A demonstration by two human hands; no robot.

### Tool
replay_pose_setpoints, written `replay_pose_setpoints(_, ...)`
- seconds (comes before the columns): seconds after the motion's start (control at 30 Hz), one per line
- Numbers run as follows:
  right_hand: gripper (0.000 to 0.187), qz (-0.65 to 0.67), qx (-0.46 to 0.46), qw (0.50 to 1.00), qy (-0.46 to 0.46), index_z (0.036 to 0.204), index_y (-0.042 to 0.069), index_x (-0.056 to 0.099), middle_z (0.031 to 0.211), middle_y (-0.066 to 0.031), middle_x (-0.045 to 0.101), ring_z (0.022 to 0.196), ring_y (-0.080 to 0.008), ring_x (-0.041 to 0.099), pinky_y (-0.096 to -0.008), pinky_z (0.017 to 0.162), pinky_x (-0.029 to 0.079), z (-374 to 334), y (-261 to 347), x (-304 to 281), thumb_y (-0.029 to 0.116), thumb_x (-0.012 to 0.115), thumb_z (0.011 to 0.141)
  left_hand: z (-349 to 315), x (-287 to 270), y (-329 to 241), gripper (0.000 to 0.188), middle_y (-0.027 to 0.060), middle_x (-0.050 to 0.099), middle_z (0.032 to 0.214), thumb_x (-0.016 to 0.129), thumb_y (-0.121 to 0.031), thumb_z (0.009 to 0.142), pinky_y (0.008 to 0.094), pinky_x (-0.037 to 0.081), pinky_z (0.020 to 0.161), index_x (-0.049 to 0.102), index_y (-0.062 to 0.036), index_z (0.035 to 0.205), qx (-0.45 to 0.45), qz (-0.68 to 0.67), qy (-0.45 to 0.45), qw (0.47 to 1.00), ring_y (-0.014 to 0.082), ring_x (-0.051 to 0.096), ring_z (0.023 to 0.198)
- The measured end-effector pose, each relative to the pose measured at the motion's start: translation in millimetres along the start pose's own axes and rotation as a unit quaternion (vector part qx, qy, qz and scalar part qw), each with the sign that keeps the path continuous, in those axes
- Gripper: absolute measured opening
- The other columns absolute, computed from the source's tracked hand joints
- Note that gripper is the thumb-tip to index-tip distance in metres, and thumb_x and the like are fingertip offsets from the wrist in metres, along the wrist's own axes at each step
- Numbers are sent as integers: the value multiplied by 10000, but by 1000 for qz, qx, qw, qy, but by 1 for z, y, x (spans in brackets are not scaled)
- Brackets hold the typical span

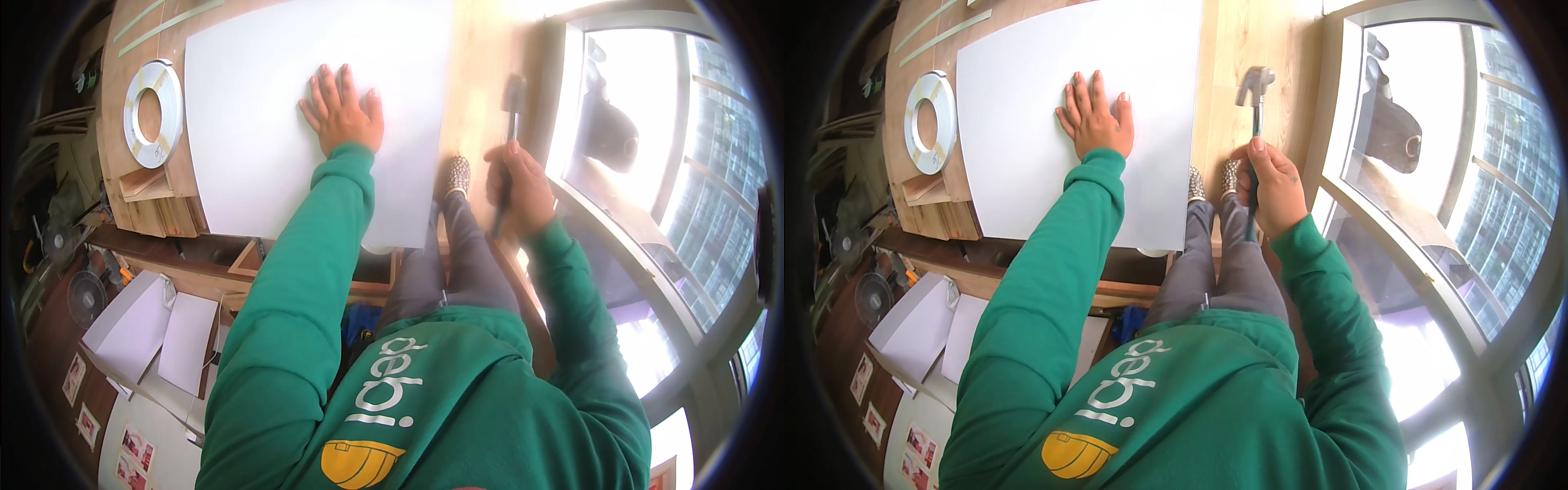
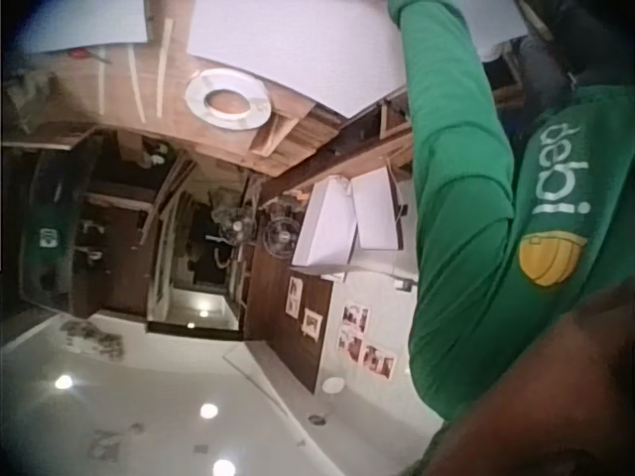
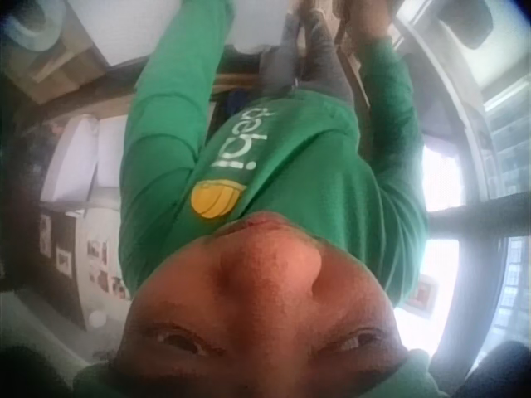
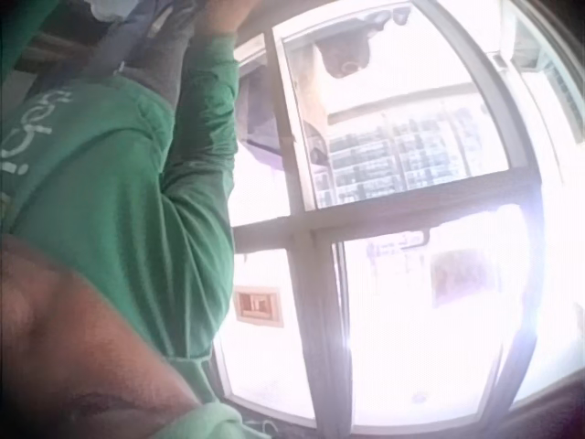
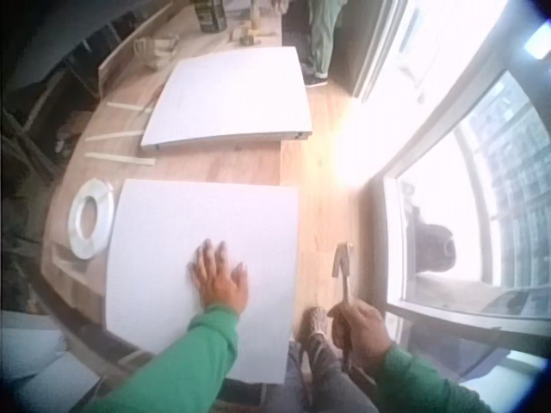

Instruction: The person applies glue to the edge of a white panel, attaches a strip, and then uses a hammer to secure parts of a wooden structure.

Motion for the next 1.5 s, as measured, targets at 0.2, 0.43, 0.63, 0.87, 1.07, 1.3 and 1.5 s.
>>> replay_pose_setpoints(0.2, 505, -20, -10, 1000, -19, 906, -7, 604, 607, -29, 461, 499, -119, 414, -267, 465, 314, 27, 10, -21, 455, 471, 1063, 1, 2, -1, 642, 131, 245, 1661, 471, -463, 1009, 568, 50, 1242, 356, -171, 1569, -11, 9, 15, 1000, 316, 183, 1540)
replay_pose_setpoints(0.43, 555, -155, -250, 955, 45, 851, 19, 616, 647, -3, 469, 604, -99, 434, -252, 574, 346, 92, 59, 6, 512, 459, 1054, 2, -2, -4, 637, 117, 246, 1664, 483, -458, 1007, 559, 43, 1244, 355, -188, 1569, -17, -6, 21, 1000, 311, 180, 1542)
replay_pose_setpoints(0.63, 616, -244, -265, 931, 52, 707, 45, 564, 660, -1, 461, 635, -122, 426, -282, 597, 350, 212, 76, 15, 535, 435, 1056, 7, -2, -11, 611, 110, 271, 1657, 512, -427, 1002, 556, 65, 1241, 401, -179, 1549, -17, -23, 20, 999, 316, 201, 1536)
replay_pose_setpoints(0.87, 624, -246, -302, 913, 117, 729, 34, 563, 675, -14, 470, 644, -131, 420, -299, 609, 366, 272, 75, 45, 550, 431, 1055, 3, -4, -5, 587, 117, 300, 1644, 508, -394, 1009, 561, 90, 1233, 421, -157, 1538, -13, -8, 11, 1000, 334, 222, 1526)
replay_pose_setpoints(1.07, 545, -221, -300, 916, 148, 727, 85, 509, 718, 23, 426, 671, -108, 357, -264, 620, 301, 281, 73, 60, 510, 420, 1057, 1, -7, -4, 567, 138, 331, 1625, 509, -379, 1011, 574, 106, 1225, 446, -139, 1521, 5, -4, -14, 1000, 361, 254, 1508)
replay_pose_setpoints(1.3, 549, -171, -333, 917, 141, 684, 108, 471, 645, 34, 401, 584, -94, 342, -281, 536, 275, 313, 58, 42, 478, 411, 1085, 2, 0, -6, 541, 141, 338, 1620, 498, -358, 1020, 572, 112, 1224, 456, -136, 1511, 13, -15, -16, 1000, 358, 263, 1504)
replay_pose_setpoints(1.5, 554, -252, -401, 866, 159, 709, 77, 513, 654, 23, 427, 601, -106, 369, -285, 560, 304, 302, 67, 44, 475, 422, 1083, 2, 1, -6, 531, 136, 347, 1617, 490, -358, 1026, 570, 120, 1223, 458, -145, 1512, 22, -21, -31, 999, 355, 268, 1502)
Point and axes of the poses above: each hand's wrist, its own z-axis towards the middle knuckle, its own x-axis out of the palm, y = z × x, the point moved 5 cm from there along z, towards the middle knuckle
